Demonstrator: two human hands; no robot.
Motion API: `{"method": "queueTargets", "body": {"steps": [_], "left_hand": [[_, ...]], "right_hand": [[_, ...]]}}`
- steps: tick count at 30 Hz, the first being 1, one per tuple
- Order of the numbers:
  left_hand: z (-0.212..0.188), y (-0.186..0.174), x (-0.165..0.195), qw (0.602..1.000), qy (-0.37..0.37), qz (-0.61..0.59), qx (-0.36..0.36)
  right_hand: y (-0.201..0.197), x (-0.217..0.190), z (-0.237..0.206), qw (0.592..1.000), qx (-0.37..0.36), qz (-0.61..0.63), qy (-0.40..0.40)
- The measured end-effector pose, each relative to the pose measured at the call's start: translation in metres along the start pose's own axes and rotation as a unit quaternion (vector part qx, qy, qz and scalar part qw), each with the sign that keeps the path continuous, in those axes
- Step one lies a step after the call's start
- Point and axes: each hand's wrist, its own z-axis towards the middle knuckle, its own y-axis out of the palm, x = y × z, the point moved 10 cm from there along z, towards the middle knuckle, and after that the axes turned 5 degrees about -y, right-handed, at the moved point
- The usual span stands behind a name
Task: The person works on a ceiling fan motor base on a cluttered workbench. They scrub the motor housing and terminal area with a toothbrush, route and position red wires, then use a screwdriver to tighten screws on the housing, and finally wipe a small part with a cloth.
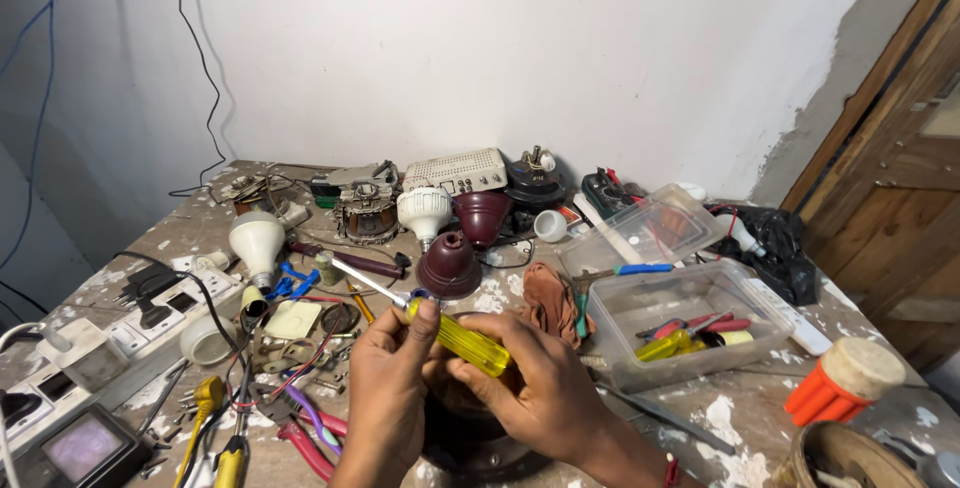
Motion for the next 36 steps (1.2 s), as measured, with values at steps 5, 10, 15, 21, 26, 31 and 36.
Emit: {"method": "queueTargets", "body": {"steps": [5,10,15,21,26,31,36], "left_hand": [[0.003,0.0,-0.008,0.996,-0.009,0.083,0.017],[0.011,-0.023,-0.001,0.998,0.031,-0.009,0.055],[0.014,-0.037,-0.004,0.998,0.016,0.019,0.065],[0.01,-0.036,-0.015,0.995,-0.024,0.052,0.076],[0.009,-0.029,-0.019,0.997,-0.019,0.036,0.067],[0.008,-0.028,-0.021,0.999,-0.032,0.015,0.039],[0.001,-0.034,-0.014,0.996,-0.026,0.077,0.043]], "right_hand": [[-0.019,0.041,-0.016,0.993,0.078,0.062,0.071],[-0.026,0.098,-0.051,0.932,0.163,0.222,0.236],[-0.035,0.12,-0.072,0.886,0.263,0.275,0.264],[-0.04,0.126,-0.091,0.868,0.311,0.252,0.295],[-0.048,0.117,-0.092,0.873,0.323,0.244,0.273],[-0.05,0.085,-0.075,0.915,0.255,0.257,0.179],[-0.033,0.077,-0.07,0.908,0.203,0.3,0.212]]}}
